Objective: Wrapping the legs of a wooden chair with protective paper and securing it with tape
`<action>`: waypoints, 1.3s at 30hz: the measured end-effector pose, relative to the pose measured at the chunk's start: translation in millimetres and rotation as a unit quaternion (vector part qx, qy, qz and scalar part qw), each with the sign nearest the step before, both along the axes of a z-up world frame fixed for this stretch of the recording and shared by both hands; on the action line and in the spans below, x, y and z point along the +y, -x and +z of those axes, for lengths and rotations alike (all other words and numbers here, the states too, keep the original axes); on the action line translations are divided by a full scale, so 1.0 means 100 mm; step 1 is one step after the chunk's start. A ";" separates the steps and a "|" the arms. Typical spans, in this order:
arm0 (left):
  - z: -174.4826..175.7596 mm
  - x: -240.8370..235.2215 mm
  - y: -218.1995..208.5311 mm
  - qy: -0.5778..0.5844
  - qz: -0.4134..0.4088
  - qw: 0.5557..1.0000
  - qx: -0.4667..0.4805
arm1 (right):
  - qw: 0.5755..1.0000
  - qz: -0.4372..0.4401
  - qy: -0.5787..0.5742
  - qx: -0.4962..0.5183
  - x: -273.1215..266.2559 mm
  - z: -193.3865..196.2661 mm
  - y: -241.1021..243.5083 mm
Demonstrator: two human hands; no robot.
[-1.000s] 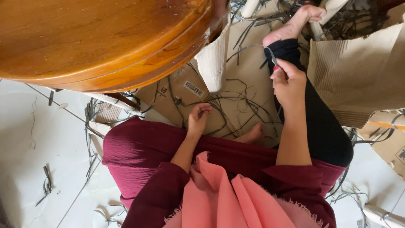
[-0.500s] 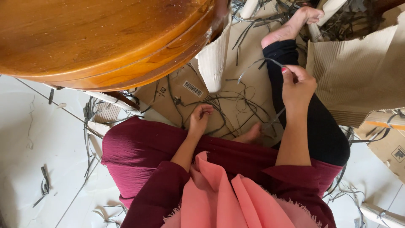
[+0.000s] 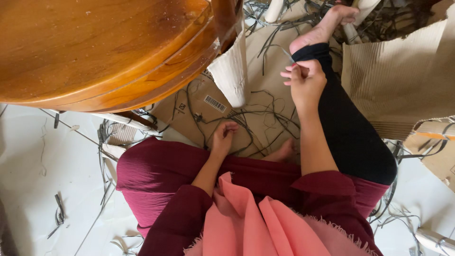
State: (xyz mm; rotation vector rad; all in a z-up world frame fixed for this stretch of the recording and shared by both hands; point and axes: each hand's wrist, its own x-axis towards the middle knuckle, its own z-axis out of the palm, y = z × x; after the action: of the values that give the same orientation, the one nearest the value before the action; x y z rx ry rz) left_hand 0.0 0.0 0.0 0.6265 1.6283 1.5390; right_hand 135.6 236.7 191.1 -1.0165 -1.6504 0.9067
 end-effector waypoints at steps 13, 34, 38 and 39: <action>0.25 -0.04 0.04 0.003 0.057 0.998 0.037 | 0.959 0.102 0.262 0.039 0.21 0.17 0.50; 1.04 0.50 1.01 -0.194 0.091 0.977 -0.021 | 0.925 0.276 0.255 -0.058 0.41 0.42 1.07; 1.40 0.51 0.89 -0.167 0.132 0.966 -0.143 | 0.907 0.309 0.280 -0.056 0.36 0.51 1.09; 1.22 0.52 0.94 -0.171 0.101 0.972 -0.124 | 0.906 0.311 0.282 -0.056 0.37 0.47 1.08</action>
State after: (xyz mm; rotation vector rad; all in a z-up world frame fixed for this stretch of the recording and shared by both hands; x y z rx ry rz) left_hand -94.2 51.7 122.0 0.4329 1.2793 1.9860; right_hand 27.5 273.2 238.4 -0.9231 -1.8946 1.8627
